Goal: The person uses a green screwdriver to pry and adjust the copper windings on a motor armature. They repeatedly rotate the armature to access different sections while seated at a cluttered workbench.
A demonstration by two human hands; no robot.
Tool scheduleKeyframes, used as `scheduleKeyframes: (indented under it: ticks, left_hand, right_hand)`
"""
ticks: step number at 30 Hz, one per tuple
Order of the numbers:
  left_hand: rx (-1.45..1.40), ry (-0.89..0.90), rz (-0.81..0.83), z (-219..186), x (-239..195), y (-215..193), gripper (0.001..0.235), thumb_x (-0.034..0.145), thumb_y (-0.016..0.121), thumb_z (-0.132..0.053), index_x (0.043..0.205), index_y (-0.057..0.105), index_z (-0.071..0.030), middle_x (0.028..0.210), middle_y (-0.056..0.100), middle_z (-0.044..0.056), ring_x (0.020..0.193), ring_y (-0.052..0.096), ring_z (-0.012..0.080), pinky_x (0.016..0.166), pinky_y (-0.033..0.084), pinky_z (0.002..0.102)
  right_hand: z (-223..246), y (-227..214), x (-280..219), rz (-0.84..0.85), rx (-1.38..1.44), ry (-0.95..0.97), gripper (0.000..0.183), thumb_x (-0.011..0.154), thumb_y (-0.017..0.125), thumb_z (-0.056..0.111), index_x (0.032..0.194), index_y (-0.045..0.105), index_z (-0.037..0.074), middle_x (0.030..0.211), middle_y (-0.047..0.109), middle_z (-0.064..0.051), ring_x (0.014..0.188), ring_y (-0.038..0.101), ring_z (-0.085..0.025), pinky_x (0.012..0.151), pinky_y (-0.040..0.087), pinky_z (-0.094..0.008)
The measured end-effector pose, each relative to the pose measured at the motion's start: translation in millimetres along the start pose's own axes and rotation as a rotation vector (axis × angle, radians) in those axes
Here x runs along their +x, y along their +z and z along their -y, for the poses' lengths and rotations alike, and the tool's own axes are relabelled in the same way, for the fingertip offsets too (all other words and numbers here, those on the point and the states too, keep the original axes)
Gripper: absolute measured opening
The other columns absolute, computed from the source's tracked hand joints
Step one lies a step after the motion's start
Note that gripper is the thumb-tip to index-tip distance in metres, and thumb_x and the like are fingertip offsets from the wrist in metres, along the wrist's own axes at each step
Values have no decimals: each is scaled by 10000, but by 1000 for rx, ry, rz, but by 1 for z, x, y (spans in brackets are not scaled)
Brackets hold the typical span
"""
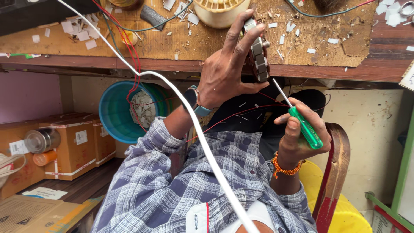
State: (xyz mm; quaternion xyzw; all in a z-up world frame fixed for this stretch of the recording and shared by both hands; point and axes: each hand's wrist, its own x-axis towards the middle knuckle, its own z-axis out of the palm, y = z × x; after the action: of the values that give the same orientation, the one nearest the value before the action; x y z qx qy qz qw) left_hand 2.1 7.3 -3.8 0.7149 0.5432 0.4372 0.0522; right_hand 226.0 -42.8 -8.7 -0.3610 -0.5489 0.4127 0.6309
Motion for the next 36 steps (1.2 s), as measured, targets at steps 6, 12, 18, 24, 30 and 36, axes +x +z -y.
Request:
scheduleKeyframes:
  ticks: [6,12,18,24,30,36]
  left_hand:
    - [-11,-16,6,1,-2,-3,1297,686,1025,-507,1632,161,-301,1763,159,19,1172,690,278,932,656,339]
    - [8,-22,-9,-4,-3,-3,1284,699,1015,-521,1633,168,-280,1668,154,3,1174,685,267,948,645,345]
    - [6,-14,-19,-8,-4,-7,1206,749,1000,-489,1597,174,-257,1687,155,7,1194,677,273,946,641,351]
    - [23,-31,37,-6,-4,-6,1128,758,1005,-497,1551,237,-266,1664,151,58,1141,701,282,922,644,368]
    - [42,-26,66,-4,-4,-4,1099,747,1008,-484,1531,270,-266,1666,151,49,1095,721,274,879,647,370]
    - [20,-20,40,-6,-6,-3,1082,742,1001,-463,1522,277,-265,1663,142,47,1102,719,273,895,641,369]
  right_hand:
    - [2,9,1,38,-124,24,373,1088,751,279,1269,676,-39,1162,718,-286,821,748,-226,676,640,-291]
    - [5,17,6,76,-199,-62,350,1092,732,269,1254,674,-36,1191,727,-282,817,757,-216,660,647,-289]
    - [9,18,12,186,-269,-41,350,1095,721,243,1259,670,-62,1232,719,-280,802,750,-196,706,642,-279]
    - [4,14,12,128,-86,55,356,1091,737,222,1287,646,-60,1208,704,-268,850,741,-204,740,637,-277]
    - [0,11,9,92,-88,52,332,1093,734,185,1286,650,-72,1199,705,-274,834,728,-198,732,632,-282]
    - [2,11,10,85,-173,-19,322,1093,745,171,1265,664,-90,1155,721,-276,851,746,-213,705,643,-270]
